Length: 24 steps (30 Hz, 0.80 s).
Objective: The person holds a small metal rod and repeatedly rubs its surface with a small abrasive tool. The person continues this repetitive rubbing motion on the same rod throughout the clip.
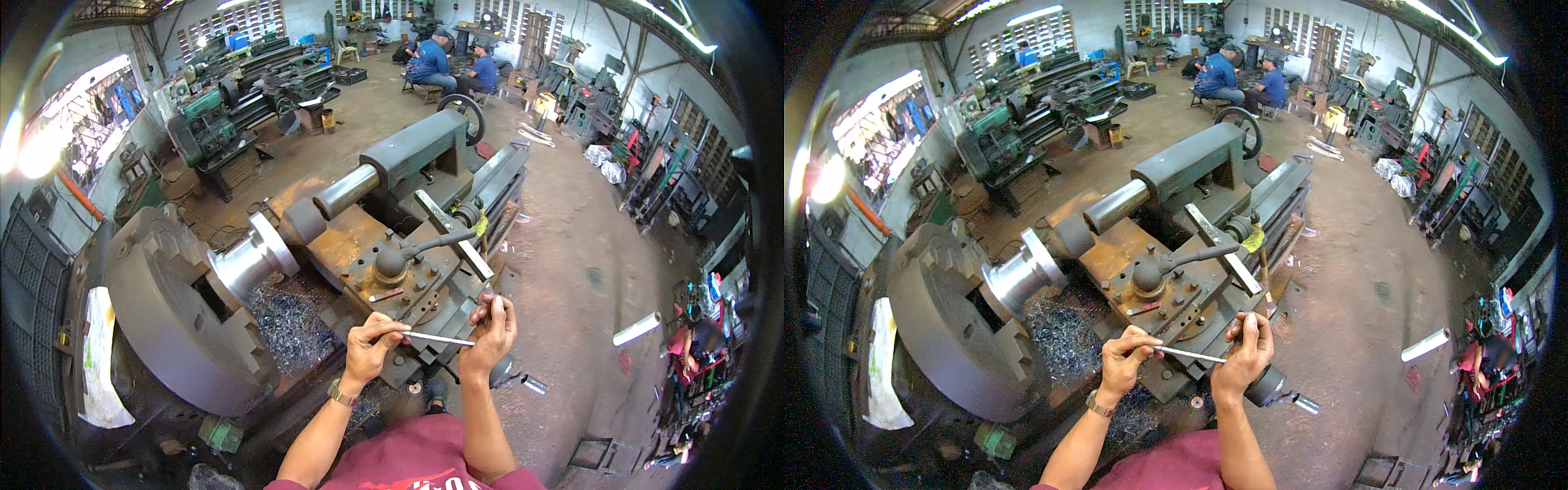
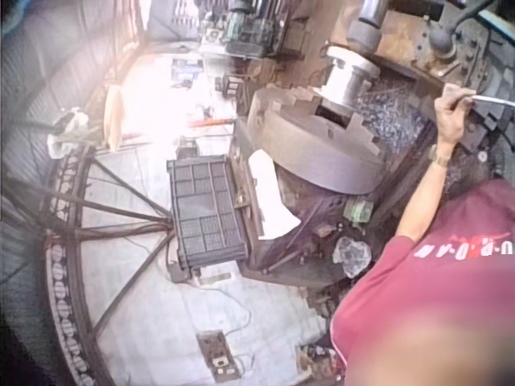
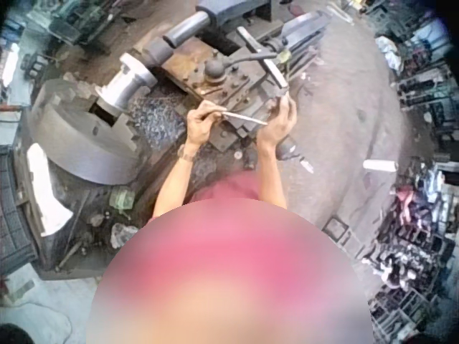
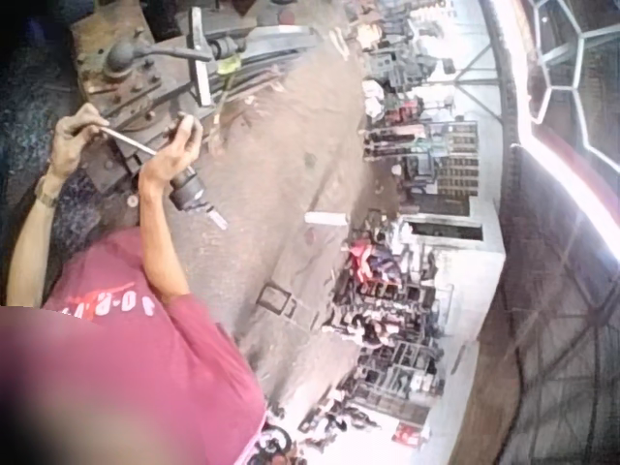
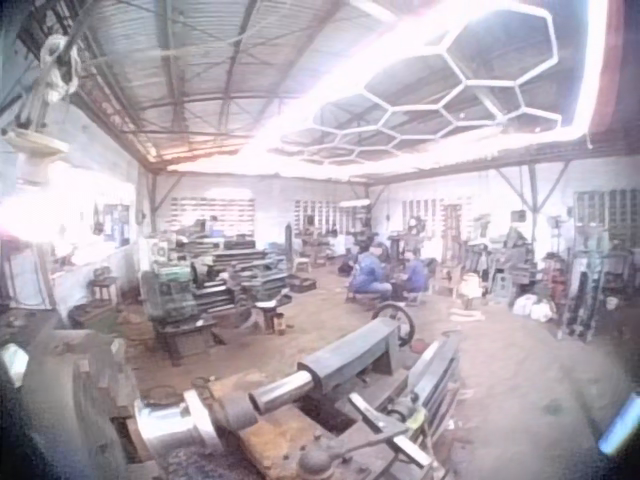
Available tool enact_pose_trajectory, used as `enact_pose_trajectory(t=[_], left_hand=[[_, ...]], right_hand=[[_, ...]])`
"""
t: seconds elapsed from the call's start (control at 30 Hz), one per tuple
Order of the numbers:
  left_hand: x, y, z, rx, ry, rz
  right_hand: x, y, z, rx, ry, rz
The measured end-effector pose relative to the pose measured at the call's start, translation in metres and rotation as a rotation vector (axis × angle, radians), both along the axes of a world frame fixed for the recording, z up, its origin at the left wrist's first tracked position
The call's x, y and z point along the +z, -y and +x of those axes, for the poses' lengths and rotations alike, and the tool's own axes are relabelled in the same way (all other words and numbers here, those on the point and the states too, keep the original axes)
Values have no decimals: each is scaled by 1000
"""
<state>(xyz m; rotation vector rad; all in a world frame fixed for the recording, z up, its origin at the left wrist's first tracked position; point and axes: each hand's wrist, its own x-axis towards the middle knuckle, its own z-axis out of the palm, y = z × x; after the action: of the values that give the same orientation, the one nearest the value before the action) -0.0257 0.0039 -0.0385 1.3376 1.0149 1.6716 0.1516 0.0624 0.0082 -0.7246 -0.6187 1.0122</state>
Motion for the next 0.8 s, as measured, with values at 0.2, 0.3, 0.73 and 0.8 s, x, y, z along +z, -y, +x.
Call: enact_pose_trajectory(t=[0.2,0.3,0.73,0.8], left_hand=[[-3,0,5,51,16,-2],[-6,-2,3,92,-81,37],[-12,0,31,279,147,-2],[-12,-2,33,342,101,28]], right_hand=[[-1,-2,-3,-34,-187,-72],[-2,-7,-4,-81,-257,-90],[-15,-105,-47,145,-225,-214],[-16,-113,-59,113,-271,-212]])
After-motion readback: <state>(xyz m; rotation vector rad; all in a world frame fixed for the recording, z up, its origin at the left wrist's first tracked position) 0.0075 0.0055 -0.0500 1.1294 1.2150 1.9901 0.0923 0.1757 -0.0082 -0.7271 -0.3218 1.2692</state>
